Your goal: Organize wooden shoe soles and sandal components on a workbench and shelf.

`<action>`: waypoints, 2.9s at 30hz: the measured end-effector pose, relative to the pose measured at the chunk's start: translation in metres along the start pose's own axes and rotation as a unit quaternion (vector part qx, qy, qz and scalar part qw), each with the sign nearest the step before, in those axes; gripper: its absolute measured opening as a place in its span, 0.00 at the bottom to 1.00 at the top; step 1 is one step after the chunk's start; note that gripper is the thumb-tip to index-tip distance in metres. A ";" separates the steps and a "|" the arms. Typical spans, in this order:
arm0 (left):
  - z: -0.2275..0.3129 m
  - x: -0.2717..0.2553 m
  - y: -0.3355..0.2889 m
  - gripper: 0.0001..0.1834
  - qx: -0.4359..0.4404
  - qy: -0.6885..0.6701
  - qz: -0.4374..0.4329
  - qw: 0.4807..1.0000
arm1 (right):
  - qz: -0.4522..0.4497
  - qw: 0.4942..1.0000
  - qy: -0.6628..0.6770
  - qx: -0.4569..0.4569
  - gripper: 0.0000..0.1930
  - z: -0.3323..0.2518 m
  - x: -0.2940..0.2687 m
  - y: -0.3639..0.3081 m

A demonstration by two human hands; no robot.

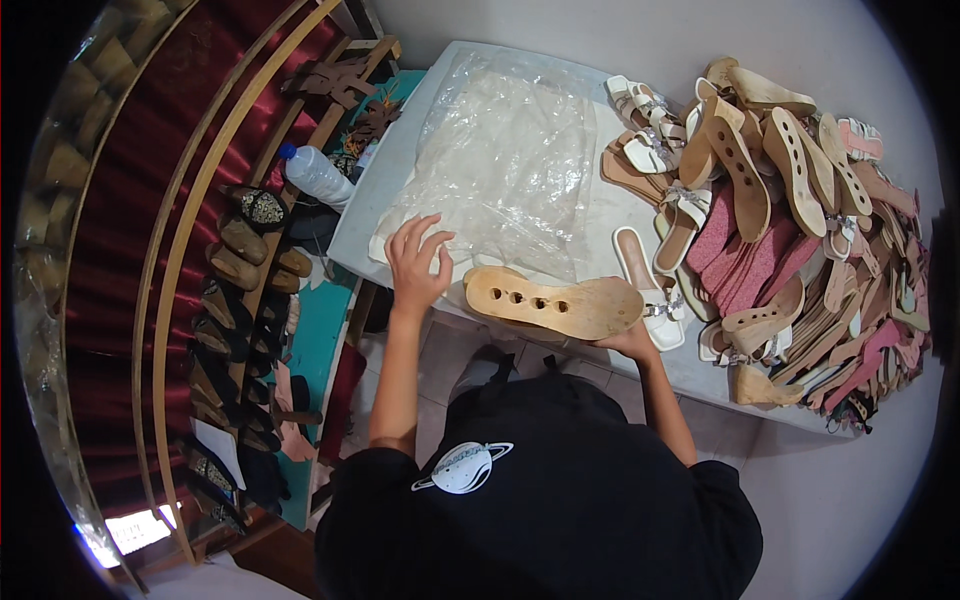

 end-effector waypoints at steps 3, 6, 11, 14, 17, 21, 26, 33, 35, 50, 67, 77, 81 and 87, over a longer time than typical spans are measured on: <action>-0.033 0.025 -0.001 0.12 0.071 0.051 -0.115 0.989 | -0.006 1.000 0.025 -0.011 0.48 -0.003 0.018 0.009; -0.055 0.048 -0.002 0.11 0.112 0.048 -0.160 0.980 | -0.002 1.000 0.011 -0.002 0.48 -0.005 0.039 0.009; -0.065 0.059 0.027 0.13 0.189 0.020 -0.162 0.968 | 0.043 0.999 0.027 0.011 0.49 -0.007 0.070 0.014; -0.057 0.049 0.054 0.11 0.200 -0.056 -0.116 0.971 | 0.072 0.997 0.018 -0.006 0.50 -0.007 0.080 0.018; -0.051 0.041 0.074 0.07 0.167 -0.110 -0.097 0.975 | 0.091 0.994 0.050 0.010 0.51 0.006 0.083 0.018; -0.052 0.032 0.087 0.07 0.130 -0.215 -0.081 0.965 | 0.120 0.992 0.027 0.037 0.51 0.007 0.084 0.020; -0.039 0.026 0.093 0.10 0.187 -0.182 -0.096 0.961 | 0.167 0.985 0.024 0.021 0.50 -0.007 0.073 0.021; -0.030 0.024 0.095 0.19 0.198 -0.164 -0.078 0.963 | 0.169 0.985 -0.026 -0.017 0.47 -0.018 0.073 0.036; -0.028 0.024 0.096 0.19 0.188 -0.159 -0.080 0.966 | 0.181 0.982 -0.054 -0.026 0.46 -0.021 0.073 0.040; -0.009 0.005 0.105 0.19 0.201 -0.160 -0.043 0.965 | 0.259 0.963 0.018 -0.069 0.44 -0.016 0.089 0.083; 0.006 0.034 0.149 0.33 0.063 -0.145 -0.099 0.982 | 0.304 0.926 -0.183 -0.128 0.48 -0.014 0.100 0.097; 0.022 0.053 0.158 0.35 0.091 -0.144 -0.146 0.974 | 0.254 0.959 -0.103 -0.070 0.45 0.004 0.098 0.102; 0.034 0.035 0.149 0.34 0.132 -0.192 -0.116 0.965 | 0.279 0.956 -0.087 -0.024 0.38 0.043 0.084 0.114; 0.017 0.015 0.133 0.31 0.174 -0.203 -0.114 0.957 | 0.269 0.963 -0.007 -0.028 0.29 0.013 0.075 0.149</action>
Point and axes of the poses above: each hand's wrist, its own y-axis towards the middle knuckle, its own x-axis out of the palm, z = x × y, the point moved 10 cm from there along y, towards the middle knuckle, and after that the axes turned 1 degree about z, right-handed, at the moved point
